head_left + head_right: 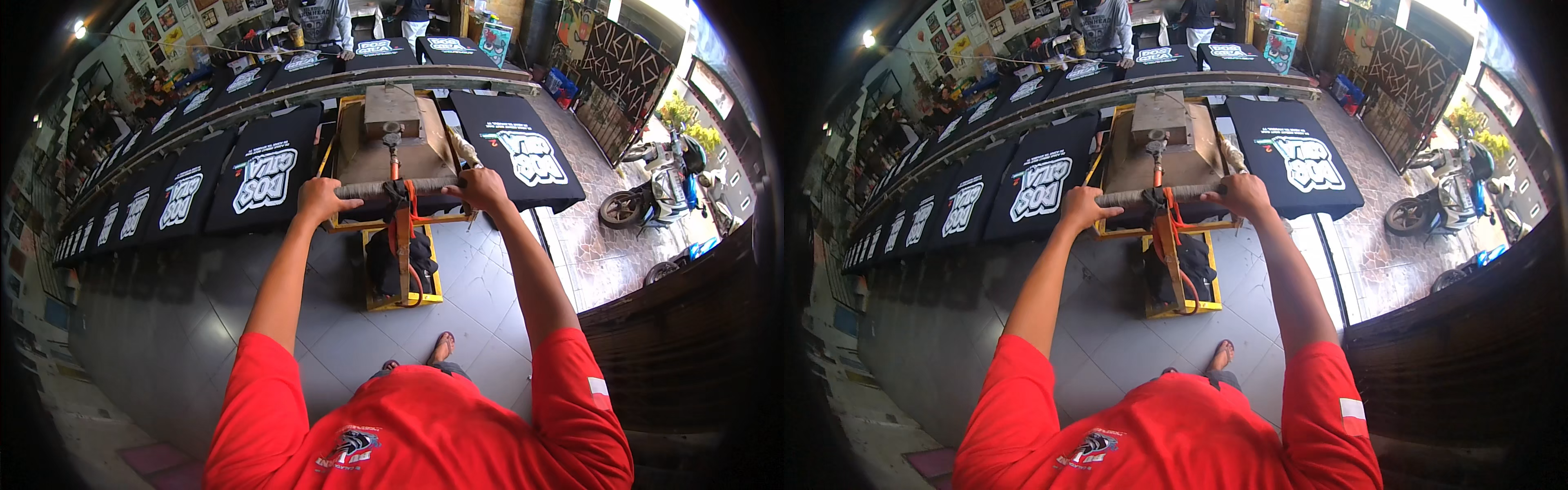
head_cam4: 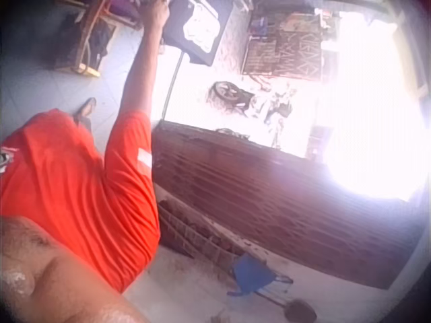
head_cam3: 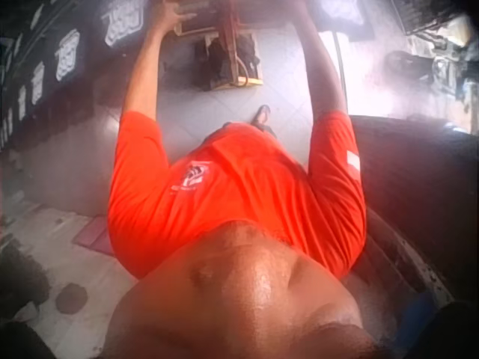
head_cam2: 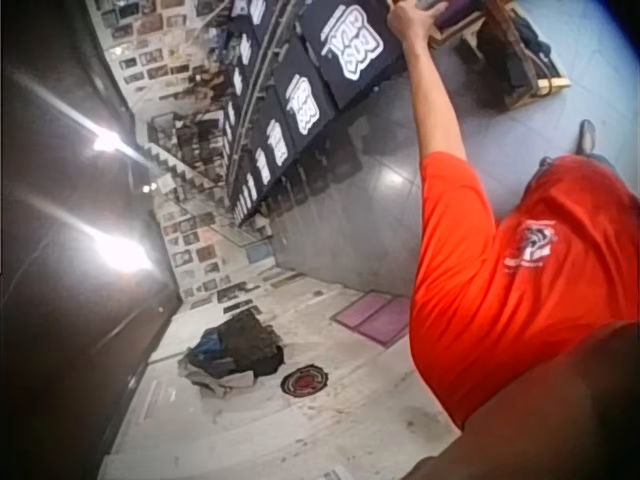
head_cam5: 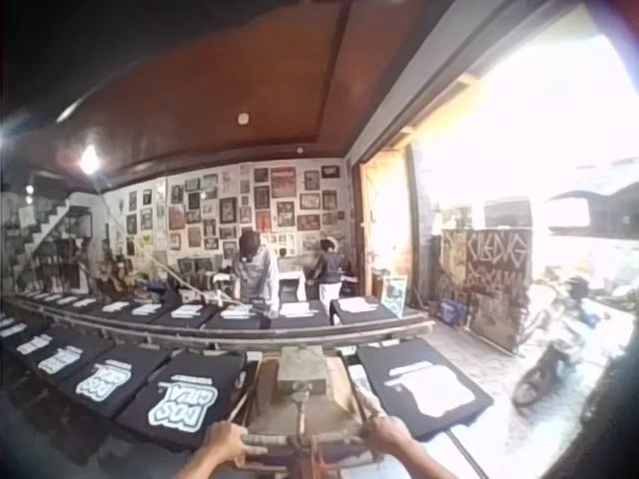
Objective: The person pushes a mobile flash dryer unit along a track over a series of screen-printed t-shirts laid out on tables, stopping briefly at each station to dry the ink.
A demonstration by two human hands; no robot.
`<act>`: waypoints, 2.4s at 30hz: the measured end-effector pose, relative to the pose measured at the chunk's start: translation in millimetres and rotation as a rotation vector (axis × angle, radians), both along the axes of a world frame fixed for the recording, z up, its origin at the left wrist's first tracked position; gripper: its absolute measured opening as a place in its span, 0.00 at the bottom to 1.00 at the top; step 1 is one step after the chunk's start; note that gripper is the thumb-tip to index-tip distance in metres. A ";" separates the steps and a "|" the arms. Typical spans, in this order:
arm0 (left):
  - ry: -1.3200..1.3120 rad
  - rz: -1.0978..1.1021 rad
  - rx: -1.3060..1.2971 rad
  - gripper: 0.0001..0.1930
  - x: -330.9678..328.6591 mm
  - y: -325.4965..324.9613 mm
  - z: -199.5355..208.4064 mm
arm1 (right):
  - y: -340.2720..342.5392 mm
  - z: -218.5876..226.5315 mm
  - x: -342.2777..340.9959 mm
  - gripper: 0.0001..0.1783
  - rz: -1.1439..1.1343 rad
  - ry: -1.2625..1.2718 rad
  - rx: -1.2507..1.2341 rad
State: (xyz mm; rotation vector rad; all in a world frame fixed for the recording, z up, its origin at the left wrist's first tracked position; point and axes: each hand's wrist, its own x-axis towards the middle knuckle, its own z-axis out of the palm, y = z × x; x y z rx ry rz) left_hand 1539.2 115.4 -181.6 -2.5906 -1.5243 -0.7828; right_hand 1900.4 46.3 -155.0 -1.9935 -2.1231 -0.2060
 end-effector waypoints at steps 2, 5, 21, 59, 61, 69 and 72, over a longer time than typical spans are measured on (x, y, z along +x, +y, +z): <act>0.001 -0.003 -0.001 0.33 -1.4 -7.5 -3.1 | -10.9 -0.6 -1.2 0.40 -0.002 -0.001 0.015; 0.002 -0.022 -0.002 0.33 -2.2 -19.3 -2.8 | -26.4 -1.4 -1.3 0.39 -0.014 0.019 0.008; -0.034 -0.054 -0.077 0.35 -22.5 -92.6 -17.9 | -101.5 -22.5 -13.4 0.35 0.022 0.003 0.092; -0.100 -0.055 0.130 0.37 -15.1 -113.7 -37.9 | -117.0 -34.6 -4.1 0.37 0.041 0.043 0.234; -0.068 -0.041 0.087 0.36 -15.2 -115.6 -34.4 | -116.1 -35.2 -4.4 0.37 0.039 0.047 0.237; -0.082 -0.056 0.080 0.34 -12.9 -117.6 -34.3 | -119.4 -30.7 -4.7 0.36 0.012 0.007 0.176; -0.097 -0.068 0.103 0.34 -13.1 -117.1 -39.5 | -117.7 -33.0 -0.8 0.35 0.058 0.042 0.169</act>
